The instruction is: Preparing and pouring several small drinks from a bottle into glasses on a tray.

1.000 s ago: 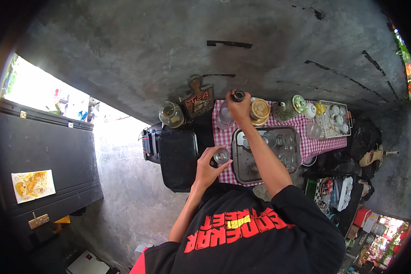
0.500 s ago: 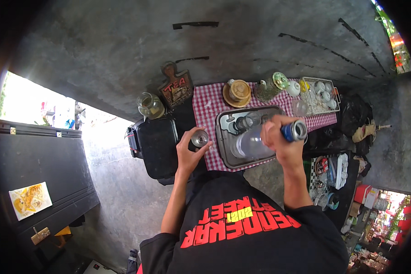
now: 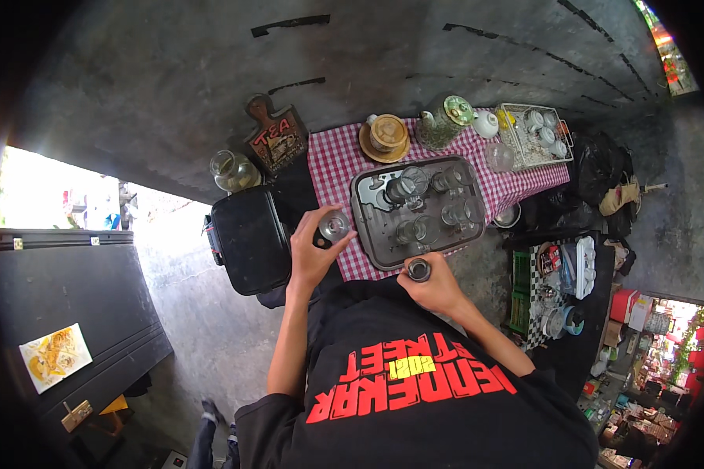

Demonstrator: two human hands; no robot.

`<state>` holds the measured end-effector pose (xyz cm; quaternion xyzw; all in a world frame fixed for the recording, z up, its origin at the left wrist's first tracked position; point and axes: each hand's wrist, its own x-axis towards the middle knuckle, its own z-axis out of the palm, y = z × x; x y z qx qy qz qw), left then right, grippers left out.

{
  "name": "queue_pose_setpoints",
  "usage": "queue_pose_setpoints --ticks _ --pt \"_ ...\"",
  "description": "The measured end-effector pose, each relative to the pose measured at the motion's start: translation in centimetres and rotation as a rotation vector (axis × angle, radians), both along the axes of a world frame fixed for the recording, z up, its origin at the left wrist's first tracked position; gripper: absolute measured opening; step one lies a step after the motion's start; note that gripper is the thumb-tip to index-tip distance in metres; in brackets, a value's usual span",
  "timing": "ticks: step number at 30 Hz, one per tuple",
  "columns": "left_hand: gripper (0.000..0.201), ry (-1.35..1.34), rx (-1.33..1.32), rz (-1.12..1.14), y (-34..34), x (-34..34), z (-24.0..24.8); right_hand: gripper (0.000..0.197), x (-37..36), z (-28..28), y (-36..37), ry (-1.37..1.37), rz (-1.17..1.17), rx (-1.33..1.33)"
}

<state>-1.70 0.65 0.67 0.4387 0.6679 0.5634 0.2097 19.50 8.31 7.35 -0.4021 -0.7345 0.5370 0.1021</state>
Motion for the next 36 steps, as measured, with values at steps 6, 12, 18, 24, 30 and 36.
queue_pose_setpoints --ticks 6,12,18,24,30,36 --pt "0.05 -0.074 -0.054 -0.128 -0.6 2.9 -2.0 0.022 0.4 -4.5 -0.6 -0.14 0.021 -0.018" --pt "0.052 -0.15 -0.142 -0.296 -1.4 4.3 -4.8 0.031 0.7 -9.0 -0.9 -0.285 0.095 0.104" --pt "0.051 -0.23 -0.157 -0.436 -1.7 5.3 -7.0 0.034 1.1 -11.5 -0.9 -0.419 0.1 0.027" --pt "0.051 -0.2 -0.217 -0.564 -1.2 6.2 -6.6 0.033 2.5 -12.9 -1.4 -0.517 0.076 0.033" --pt "0.051 -0.242 -0.268 -0.7 0.0 7.9 -7.5 0.034 3.7 -11.2 -1.6 -0.598 -0.078 -0.046" --pt "0.052 -0.233 -0.291 -0.838 1.7 10.0 -6.8 0.038 6.4 -10.5 -1.9 -0.614 -0.178 -0.099"
